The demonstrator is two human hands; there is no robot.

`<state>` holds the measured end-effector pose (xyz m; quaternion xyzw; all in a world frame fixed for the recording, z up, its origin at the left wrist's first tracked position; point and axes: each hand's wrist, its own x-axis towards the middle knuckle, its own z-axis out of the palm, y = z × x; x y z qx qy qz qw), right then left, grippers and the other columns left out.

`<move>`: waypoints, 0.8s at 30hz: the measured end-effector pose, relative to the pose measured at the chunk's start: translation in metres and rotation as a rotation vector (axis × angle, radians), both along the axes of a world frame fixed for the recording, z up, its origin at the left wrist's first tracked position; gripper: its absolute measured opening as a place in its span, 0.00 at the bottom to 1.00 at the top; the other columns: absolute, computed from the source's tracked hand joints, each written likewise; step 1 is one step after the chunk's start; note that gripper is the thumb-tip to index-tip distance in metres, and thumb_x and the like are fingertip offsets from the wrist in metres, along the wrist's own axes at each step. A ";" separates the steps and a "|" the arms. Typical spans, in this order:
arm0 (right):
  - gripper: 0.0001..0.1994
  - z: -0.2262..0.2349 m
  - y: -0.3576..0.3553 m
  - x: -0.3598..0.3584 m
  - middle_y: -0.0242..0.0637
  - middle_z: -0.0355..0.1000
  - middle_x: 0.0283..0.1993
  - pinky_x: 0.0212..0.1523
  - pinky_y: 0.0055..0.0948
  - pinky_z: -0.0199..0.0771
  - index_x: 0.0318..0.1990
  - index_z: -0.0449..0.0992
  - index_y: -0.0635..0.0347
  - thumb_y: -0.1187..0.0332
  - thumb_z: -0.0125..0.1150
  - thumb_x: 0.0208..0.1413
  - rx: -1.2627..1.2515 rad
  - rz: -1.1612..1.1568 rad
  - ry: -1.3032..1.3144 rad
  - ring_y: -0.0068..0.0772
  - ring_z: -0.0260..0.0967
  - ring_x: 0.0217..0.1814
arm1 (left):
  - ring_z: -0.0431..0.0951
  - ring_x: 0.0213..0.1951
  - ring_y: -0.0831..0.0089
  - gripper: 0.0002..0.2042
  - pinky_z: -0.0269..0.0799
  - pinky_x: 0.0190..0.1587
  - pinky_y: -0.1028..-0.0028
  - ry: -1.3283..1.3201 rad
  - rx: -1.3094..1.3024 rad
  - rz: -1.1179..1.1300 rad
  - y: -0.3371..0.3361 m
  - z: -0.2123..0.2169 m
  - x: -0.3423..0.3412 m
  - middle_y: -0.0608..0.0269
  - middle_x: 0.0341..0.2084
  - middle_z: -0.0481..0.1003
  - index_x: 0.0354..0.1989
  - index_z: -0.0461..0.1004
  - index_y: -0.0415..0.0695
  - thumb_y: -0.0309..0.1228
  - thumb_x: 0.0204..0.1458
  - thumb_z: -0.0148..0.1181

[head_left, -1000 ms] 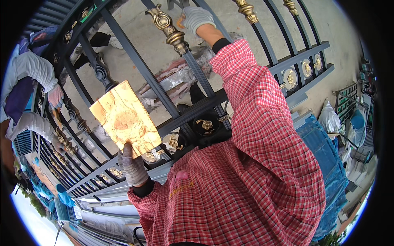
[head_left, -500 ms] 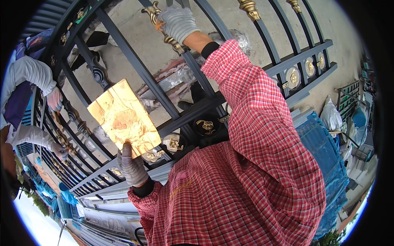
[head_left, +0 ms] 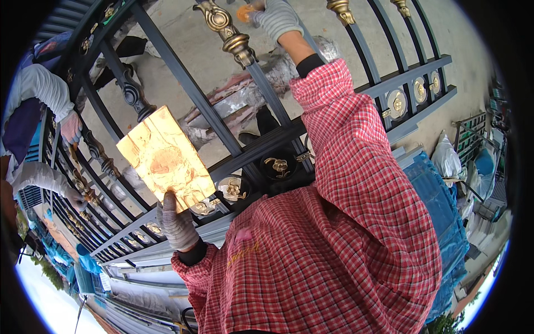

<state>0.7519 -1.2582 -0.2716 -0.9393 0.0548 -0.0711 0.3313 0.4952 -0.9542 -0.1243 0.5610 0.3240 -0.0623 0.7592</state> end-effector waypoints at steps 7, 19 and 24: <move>0.14 0.014 0.016 -0.069 0.43 0.71 0.27 0.34 0.31 0.66 0.31 0.73 0.59 0.62 0.63 0.36 0.046 0.054 0.140 0.39 0.68 0.30 | 0.68 0.45 0.68 0.26 0.60 0.50 0.70 0.005 -0.024 -0.044 -0.003 -0.006 0.010 0.56 0.43 0.67 0.48 0.61 0.33 0.38 0.43 0.58; 0.17 0.021 0.017 -0.056 0.46 0.70 0.29 0.35 0.34 0.66 0.30 0.73 0.60 0.56 0.62 0.37 0.108 -0.061 0.253 0.46 0.67 0.34 | 0.68 0.46 0.68 0.26 0.60 0.50 0.71 0.014 -0.016 -0.090 -0.013 0.007 0.016 0.57 0.43 0.67 0.48 0.61 0.34 0.37 0.43 0.57; 0.16 0.003 0.033 -0.061 0.47 0.70 0.29 0.35 0.34 0.66 0.31 0.73 0.61 0.59 0.62 0.38 0.119 -0.115 0.002 0.45 0.68 0.31 | 0.67 0.46 0.68 0.26 0.60 0.50 0.70 0.001 -0.031 -0.094 -0.015 0.005 0.017 0.57 0.44 0.67 0.49 0.61 0.34 0.38 0.43 0.57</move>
